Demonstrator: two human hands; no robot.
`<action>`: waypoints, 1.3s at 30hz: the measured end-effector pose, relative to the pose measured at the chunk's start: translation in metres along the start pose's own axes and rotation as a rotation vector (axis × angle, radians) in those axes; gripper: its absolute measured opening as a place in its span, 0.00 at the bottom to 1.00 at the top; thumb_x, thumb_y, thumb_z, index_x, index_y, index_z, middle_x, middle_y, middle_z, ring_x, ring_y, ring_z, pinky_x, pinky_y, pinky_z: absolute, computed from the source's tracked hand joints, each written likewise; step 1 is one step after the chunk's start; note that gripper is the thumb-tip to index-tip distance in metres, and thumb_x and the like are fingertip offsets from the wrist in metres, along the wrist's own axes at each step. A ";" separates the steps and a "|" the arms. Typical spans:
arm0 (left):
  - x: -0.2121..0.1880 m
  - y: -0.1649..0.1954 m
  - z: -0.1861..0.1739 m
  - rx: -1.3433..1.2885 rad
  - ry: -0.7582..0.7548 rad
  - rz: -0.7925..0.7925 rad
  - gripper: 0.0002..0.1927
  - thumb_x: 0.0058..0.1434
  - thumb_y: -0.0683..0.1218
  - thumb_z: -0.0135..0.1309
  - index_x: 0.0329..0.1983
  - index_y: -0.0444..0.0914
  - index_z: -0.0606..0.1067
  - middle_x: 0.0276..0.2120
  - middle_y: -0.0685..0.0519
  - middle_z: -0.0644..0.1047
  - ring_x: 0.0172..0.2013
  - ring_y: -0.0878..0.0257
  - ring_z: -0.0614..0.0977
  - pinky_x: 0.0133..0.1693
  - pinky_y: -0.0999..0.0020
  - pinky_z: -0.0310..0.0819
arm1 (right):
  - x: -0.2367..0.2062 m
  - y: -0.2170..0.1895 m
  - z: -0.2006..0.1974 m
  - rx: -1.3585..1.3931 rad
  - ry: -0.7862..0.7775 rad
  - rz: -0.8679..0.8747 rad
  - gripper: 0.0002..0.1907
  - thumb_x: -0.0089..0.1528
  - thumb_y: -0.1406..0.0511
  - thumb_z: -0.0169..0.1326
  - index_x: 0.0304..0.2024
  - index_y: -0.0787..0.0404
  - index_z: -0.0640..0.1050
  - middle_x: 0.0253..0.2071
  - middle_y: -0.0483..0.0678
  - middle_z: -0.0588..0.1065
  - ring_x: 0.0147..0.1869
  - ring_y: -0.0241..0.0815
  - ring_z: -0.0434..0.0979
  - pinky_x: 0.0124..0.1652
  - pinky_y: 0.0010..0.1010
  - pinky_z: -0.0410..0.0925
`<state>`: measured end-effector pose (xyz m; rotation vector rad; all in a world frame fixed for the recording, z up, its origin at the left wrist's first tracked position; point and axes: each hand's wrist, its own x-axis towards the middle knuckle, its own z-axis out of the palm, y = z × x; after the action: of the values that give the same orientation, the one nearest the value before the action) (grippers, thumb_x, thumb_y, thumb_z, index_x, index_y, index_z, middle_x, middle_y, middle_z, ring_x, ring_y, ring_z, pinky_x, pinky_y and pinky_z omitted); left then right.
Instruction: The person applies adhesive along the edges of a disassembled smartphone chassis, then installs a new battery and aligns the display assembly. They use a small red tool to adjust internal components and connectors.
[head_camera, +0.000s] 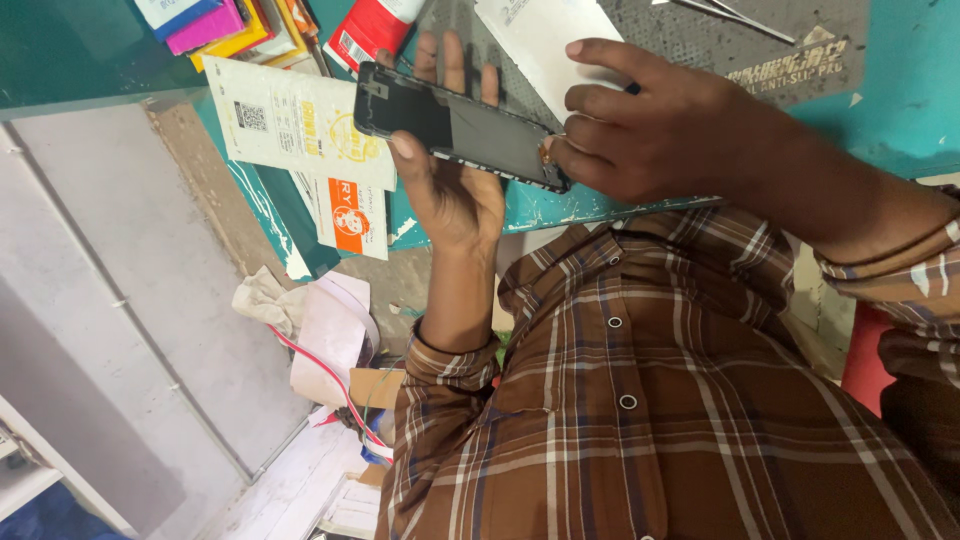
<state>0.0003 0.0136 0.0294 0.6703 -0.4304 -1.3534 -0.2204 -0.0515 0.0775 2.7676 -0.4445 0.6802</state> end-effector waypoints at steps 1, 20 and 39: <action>-0.001 0.000 0.001 0.010 -0.005 0.003 0.42 0.71 0.60 0.57 0.79 0.43 0.50 0.73 0.43 0.58 0.76 0.47 0.56 0.76 0.42 0.51 | 0.000 0.000 -0.001 -0.010 -0.004 -0.009 0.07 0.64 0.63 0.60 0.45 0.52 0.84 0.34 0.37 0.76 0.51 0.35 0.78 0.67 0.38 0.68; -0.002 -0.001 0.004 0.016 0.001 0.023 0.47 0.67 0.58 0.62 0.79 0.42 0.48 0.73 0.42 0.57 0.75 0.46 0.56 0.75 0.40 0.51 | 0.000 -0.007 -0.005 -0.031 -0.127 -0.023 0.11 0.63 0.61 0.58 0.47 0.54 0.83 0.37 0.37 0.78 0.54 0.36 0.76 0.69 0.38 0.62; -0.002 -0.002 0.009 0.027 0.105 0.003 0.42 0.71 0.57 0.58 0.79 0.45 0.49 0.73 0.42 0.59 0.75 0.46 0.59 0.74 0.39 0.55 | -0.016 -0.005 0.012 0.350 -0.096 0.167 0.09 0.64 0.64 0.60 0.48 0.49 0.84 0.45 0.38 0.79 0.61 0.39 0.77 0.73 0.48 0.61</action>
<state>-0.0071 0.0142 0.0351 0.7591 -0.3652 -1.3055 -0.2278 -0.0469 0.0587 3.1285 -0.6373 0.7253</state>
